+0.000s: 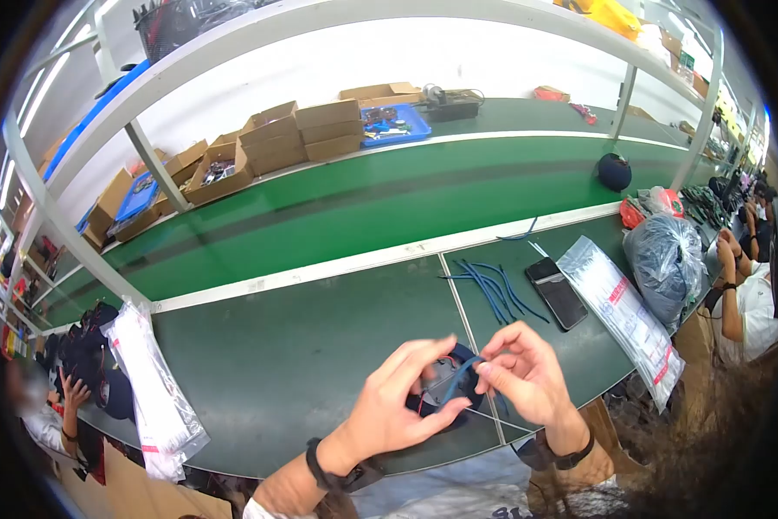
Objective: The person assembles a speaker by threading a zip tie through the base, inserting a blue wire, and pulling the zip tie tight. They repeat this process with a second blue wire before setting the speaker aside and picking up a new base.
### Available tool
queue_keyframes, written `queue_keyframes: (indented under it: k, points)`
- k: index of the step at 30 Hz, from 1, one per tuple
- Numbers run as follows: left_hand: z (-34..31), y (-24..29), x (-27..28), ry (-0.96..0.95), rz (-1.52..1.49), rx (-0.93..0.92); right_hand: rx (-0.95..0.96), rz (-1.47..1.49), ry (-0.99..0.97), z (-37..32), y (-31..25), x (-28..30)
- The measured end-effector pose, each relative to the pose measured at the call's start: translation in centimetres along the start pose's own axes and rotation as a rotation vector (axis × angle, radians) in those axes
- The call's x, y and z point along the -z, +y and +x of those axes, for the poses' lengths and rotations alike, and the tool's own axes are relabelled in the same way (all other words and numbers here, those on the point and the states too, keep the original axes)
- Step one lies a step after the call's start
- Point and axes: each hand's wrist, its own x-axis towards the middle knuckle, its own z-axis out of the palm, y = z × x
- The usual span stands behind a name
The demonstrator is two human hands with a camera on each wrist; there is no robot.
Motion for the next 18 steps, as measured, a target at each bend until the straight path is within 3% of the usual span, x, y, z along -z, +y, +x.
queue_keyframes:
  k: [3,6,8,9,13,18]
  points:
    - [0.2,-3.5,-0.5,0.001,-0.155,-0.133,-0.065,-0.015,-0.051,-0.4,-0.5,-1.3]
    - [-1.1,-4.0,-0.2,-0.004,-0.549,0.169,-0.153,0.006,-0.147,-0.7,-0.4,-0.9]
    - [-1.7,-5.4,0.2,0.015,-0.731,0.341,-0.146,0.314,-0.262,-0.5,1.1,0.3]
    - [-1.7,-6.6,0.1,0.012,-0.811,0.337,-0.139,0.465,-0.323,-0.3,1.6,0.7]
    - [-1.5,-7.0,0.3,-0.1,-0.966,0.391,-0.118,0.615,-0.069,-1.4,1.3,-0.6]
    - [-1.7,-7.3,0.4,-0.231,-0.997,0.305,0.245,0.388,0.003,-1.9,3.6,0.5]
